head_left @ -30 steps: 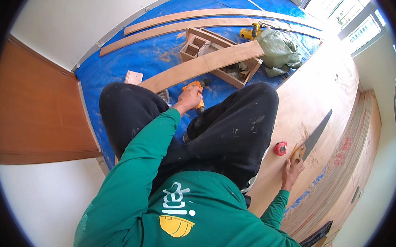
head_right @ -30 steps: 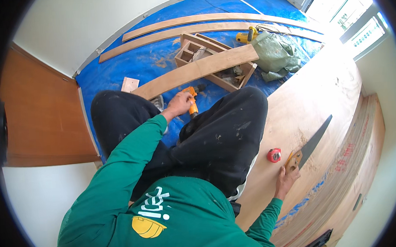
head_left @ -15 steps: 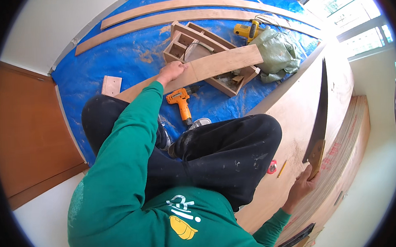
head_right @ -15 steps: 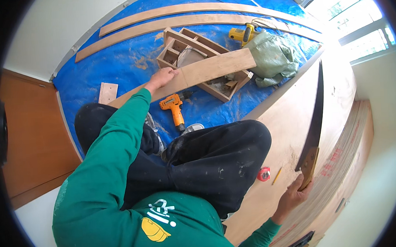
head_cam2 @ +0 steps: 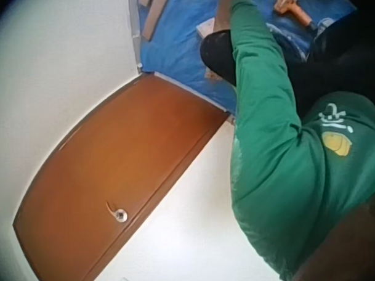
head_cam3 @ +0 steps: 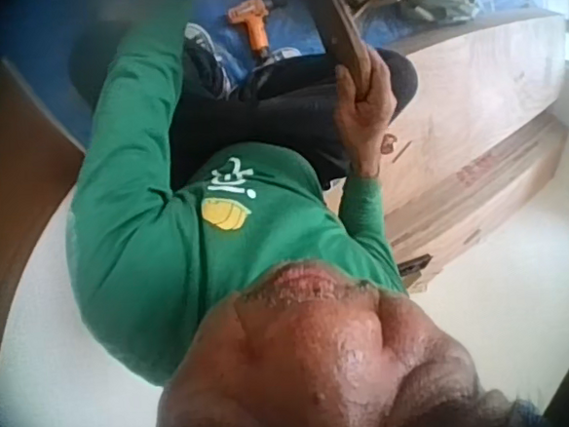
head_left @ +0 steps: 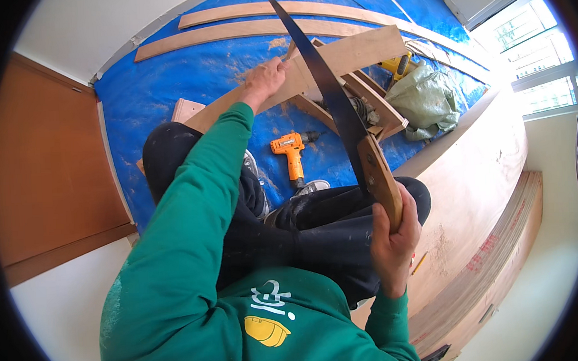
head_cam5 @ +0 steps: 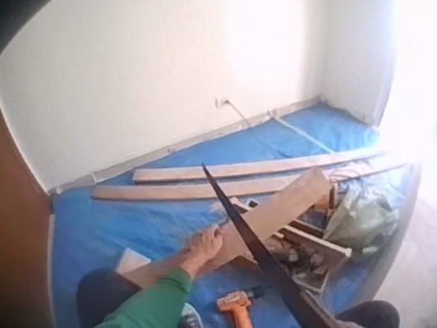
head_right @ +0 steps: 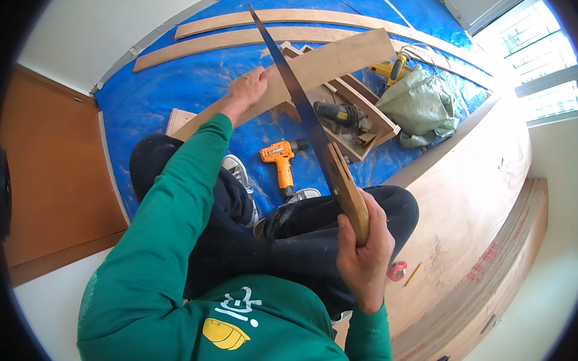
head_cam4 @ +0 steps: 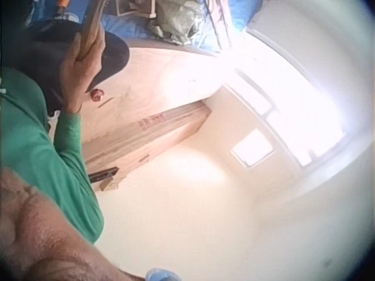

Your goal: The person drills a hole in a wooden plank, measures and marks it with a tape measure and pencil, then cuts it with a hand saw. The person repeats measuring and cutting on another plank.

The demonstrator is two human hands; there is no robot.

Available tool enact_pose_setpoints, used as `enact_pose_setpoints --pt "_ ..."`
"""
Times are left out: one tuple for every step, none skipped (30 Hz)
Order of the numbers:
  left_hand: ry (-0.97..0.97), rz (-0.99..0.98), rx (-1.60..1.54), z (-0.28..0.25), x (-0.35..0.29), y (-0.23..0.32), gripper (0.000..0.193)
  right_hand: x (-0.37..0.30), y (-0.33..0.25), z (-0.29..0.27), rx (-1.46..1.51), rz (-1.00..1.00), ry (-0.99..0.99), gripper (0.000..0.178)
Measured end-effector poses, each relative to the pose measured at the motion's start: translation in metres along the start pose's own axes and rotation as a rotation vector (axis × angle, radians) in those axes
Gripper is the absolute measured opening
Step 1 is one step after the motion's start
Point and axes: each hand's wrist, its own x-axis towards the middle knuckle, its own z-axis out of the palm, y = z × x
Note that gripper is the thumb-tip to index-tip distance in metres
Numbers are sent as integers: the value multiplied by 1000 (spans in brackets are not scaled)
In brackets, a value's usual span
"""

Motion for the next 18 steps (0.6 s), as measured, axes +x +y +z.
enact_pose_setpoints --pt "28 9 -6 -10 1 -2 55 1 -3 2 -11 -82 18 41" --pt "47 -1 -17 -17 1 -4 54 3 -4 4 -33 -66 -8 41" --pt "79 -5 -28 -20 2 -5 54 6 -4 6 -47 -68 -18 41" --pt "105 -27 -40 -21 1 -8 53 8 -3 9 -65 -60 -40 42" --pt "118 -31 -16 -18 -1 -11 52 10 -1 11 -59 -65 -32 42" --pt "133 -51 3 -14 -1 -13 51 13 2 13 -57 -70 -35 42" --pt "144 -70 14 -6 -6 -18 50 13 5 15 -61 -61 -48 41" --pt "138 -96 40 2 -10 -22 49 14 7 17 -80 -62 -63 41" --pt "156 -106 63 8 -12 -27 48 15 10 19 -94 -73 -72 41" --pt "161 -117 81 11 -10 -30 47 16 12 21 -111 -85 -56 40" --pt "159 -123 86 13 -8 -35 47 17 14 24 -92 -114 -77 40" --pt "121 -139 89 14 -7 -39 48 20 15 27 -78 -122 -89 40" --pt "79 -169 99 13 -5 -43 48 22 16 31 -61 -124 -108 40" --pt "65 -161 67 12 -2 -45 48 27 16 35 -42 -108 -136 39" --pt "51 -166 43 10 1 -47 48 32 17 39 -77 -96 -145 39" --pt "22 -174 12 10 3 -48 48 38 17 44 -109 -84 -163 39" --pt "27 -187 -14 9 3 -49 48 45 19 50 -139 -76 -183 38" --pt "17 -195 -45 9 4 -49 49 52 21 56 -158 -100 -191 38"
